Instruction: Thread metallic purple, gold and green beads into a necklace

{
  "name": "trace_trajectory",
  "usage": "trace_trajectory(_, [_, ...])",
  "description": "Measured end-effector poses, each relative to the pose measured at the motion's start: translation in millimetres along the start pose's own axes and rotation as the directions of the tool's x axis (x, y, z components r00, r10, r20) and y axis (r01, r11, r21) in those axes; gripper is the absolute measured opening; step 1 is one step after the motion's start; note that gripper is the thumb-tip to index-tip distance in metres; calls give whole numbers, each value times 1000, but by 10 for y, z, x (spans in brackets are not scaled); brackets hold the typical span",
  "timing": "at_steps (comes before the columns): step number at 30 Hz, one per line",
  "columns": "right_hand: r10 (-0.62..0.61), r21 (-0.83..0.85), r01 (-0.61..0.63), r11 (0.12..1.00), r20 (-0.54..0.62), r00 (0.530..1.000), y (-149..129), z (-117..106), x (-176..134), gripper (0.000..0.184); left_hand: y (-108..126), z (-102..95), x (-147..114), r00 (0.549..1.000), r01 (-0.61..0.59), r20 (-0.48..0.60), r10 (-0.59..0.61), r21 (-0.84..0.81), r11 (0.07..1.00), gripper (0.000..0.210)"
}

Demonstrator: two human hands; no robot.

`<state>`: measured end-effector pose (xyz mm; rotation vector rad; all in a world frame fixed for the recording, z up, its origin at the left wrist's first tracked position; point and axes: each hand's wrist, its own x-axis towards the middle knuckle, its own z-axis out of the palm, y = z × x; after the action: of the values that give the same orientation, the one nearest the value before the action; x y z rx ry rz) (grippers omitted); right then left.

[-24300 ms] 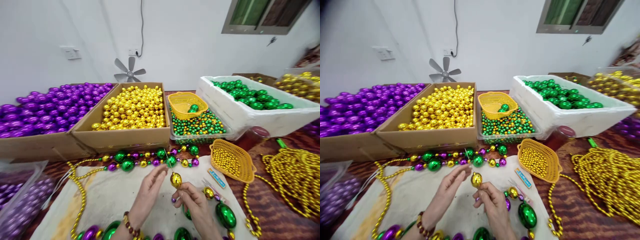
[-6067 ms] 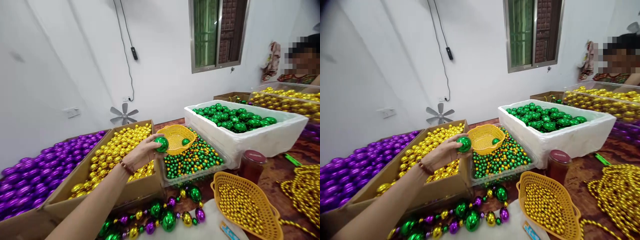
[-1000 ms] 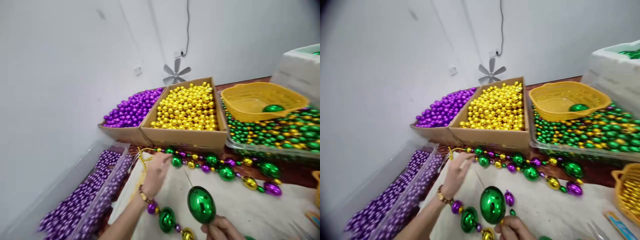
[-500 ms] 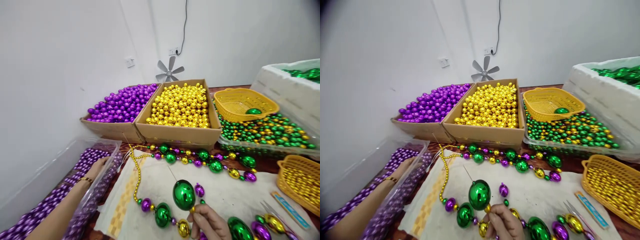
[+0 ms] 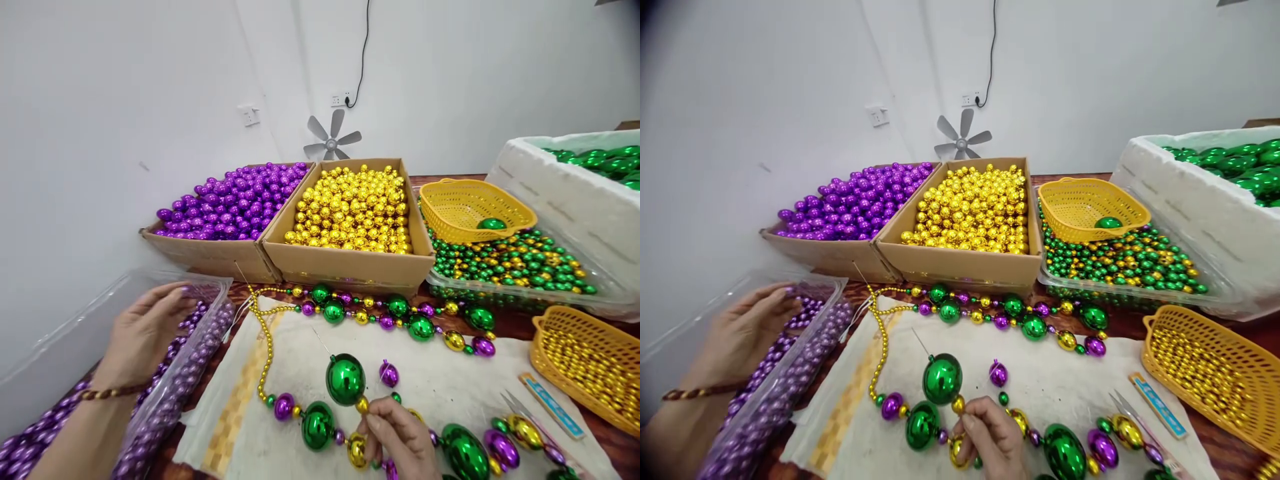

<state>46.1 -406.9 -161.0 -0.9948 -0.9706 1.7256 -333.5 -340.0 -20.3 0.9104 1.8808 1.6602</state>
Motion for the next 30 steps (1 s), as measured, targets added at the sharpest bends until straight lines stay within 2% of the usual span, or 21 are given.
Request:
trace_trajectory(1, [-7,-13,7,1000,-4,1000,-15,-2,10,37,25,182,-196,983,77,179,-43,-183,980,23])
trace_trajectory(2, [-12,-33,12,999,-8,1000,-35,-5,17,37,26,389,-406,947,178,311,-79,-306,935,21])
trace_trajectory(4, [-20,-83,20,996,-9,1000,-90,-16,23,36,-35,816,-807,879,318,454,-148,-326,890,19])
trace_trajectory(5, [-23,-104,22,994,-7,1000,-123,-26,20,36,-83,1006,-975,823,451,528,-209,-385,805,19])
trace_trajectory(8, [-23,-139,22,990,-5,1000,-215,-76,-7,36,-215,1387,-1280,742,630,618,-262,-507,589,14])
trace_trajectory(10, [-29,-152,26,988,-19,999,-253,-116,-28,36,-261,1491,-1340,723,669,631,-280,-542,508,11])
trace_trajectory(13, [-36,-156,30,987,-36,999,-274,-163,-46,34,-281,1524,-1333,696,707,647,-312,-543,453,9])
trace_trajectory(17, [-35,-153,29,988,-32,999,-276,-183,-45,31,-287,1511,-1317,721,683,621,-309,-561,467,11])
trace_trajectory(25, [-29,-160,19,987,-60,998,-283,-161,-56,33,-333,1526,-1320,840,520,474,-264,-565,641,14])
trace_trajectory(30, [-30,-181,20,983,-52,998,-289,-131,-51,33,-316,1553,-1352,879,444,424,-219,-559,701,18])
